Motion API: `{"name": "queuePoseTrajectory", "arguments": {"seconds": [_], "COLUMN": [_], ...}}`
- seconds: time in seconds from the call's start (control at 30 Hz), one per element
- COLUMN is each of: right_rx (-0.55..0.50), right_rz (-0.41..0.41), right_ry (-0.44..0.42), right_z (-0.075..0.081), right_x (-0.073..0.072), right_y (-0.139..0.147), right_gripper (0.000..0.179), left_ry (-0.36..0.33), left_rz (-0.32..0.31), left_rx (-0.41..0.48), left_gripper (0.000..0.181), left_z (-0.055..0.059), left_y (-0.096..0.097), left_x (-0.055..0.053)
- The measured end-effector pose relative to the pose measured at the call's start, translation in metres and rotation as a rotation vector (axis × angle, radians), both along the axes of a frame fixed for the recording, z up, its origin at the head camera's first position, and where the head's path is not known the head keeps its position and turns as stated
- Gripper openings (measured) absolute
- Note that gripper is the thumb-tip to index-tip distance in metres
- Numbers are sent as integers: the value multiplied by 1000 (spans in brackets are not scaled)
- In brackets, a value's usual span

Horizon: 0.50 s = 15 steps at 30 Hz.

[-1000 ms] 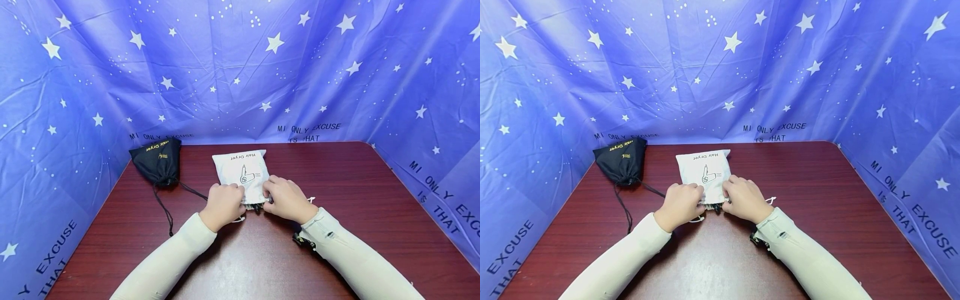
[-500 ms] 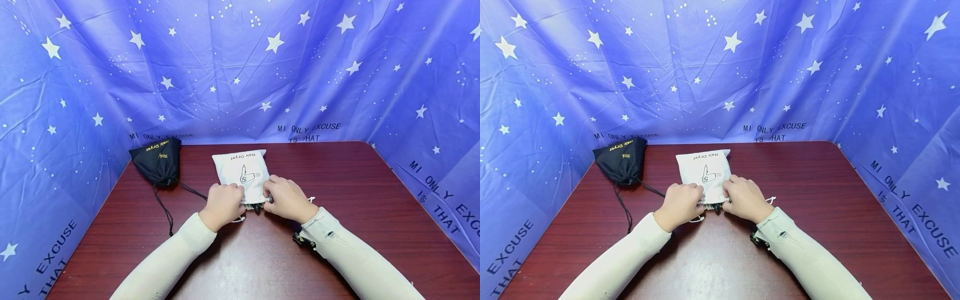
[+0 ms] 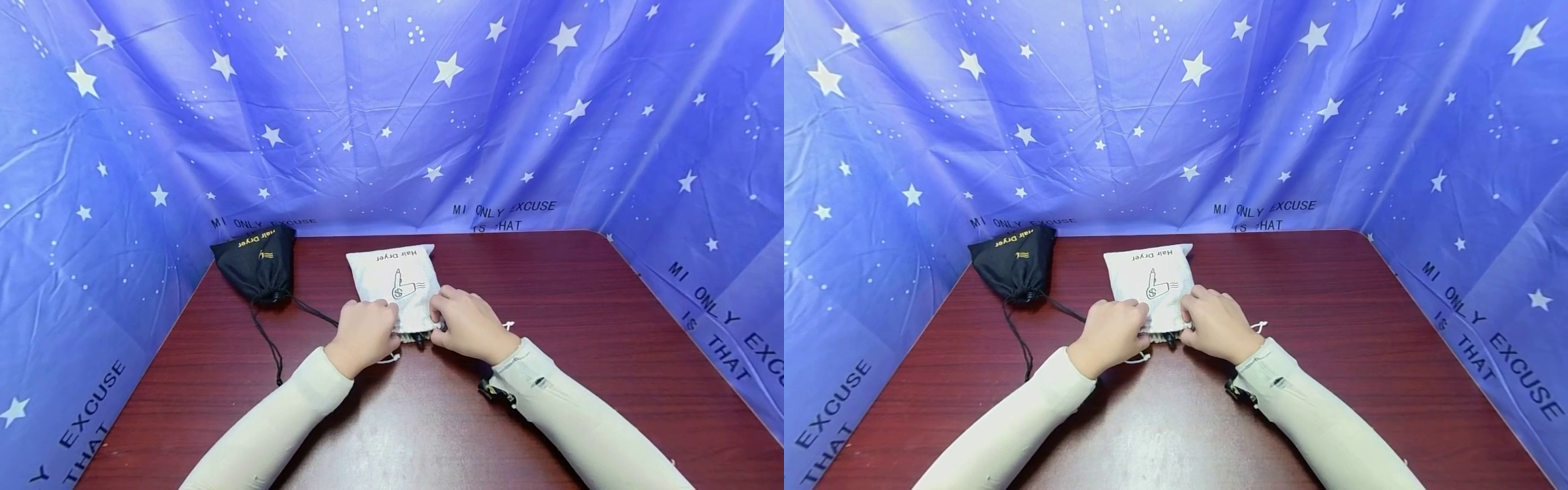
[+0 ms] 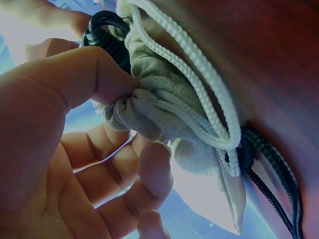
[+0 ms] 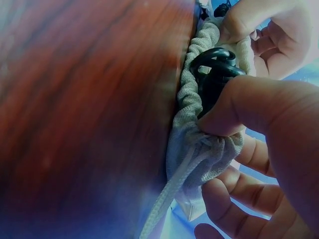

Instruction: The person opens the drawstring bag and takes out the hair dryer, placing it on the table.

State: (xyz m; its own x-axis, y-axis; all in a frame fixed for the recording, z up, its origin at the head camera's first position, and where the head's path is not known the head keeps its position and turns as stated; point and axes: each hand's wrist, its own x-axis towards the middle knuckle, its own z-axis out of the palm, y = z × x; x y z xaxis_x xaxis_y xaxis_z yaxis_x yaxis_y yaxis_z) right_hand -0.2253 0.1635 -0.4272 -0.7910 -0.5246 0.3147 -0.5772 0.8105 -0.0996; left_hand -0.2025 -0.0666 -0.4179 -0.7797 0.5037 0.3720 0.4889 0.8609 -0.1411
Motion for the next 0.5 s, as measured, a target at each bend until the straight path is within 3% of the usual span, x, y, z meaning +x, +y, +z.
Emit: {"name": "queuePoseTrajectory", "arguments": {"seconds": [0.5], "right_rx": [-1], "right_rz": [3], "right_ry": [3], "right_z": [0], "right_x": [-1], "right_y": [1], "right_gripper": [30], "left_ry": [-5], "left_rz": [5], "left_rx": [-6], "left_gripper": [25], "left_z": [0], "left_y": [-1], "left_x": [0]}}
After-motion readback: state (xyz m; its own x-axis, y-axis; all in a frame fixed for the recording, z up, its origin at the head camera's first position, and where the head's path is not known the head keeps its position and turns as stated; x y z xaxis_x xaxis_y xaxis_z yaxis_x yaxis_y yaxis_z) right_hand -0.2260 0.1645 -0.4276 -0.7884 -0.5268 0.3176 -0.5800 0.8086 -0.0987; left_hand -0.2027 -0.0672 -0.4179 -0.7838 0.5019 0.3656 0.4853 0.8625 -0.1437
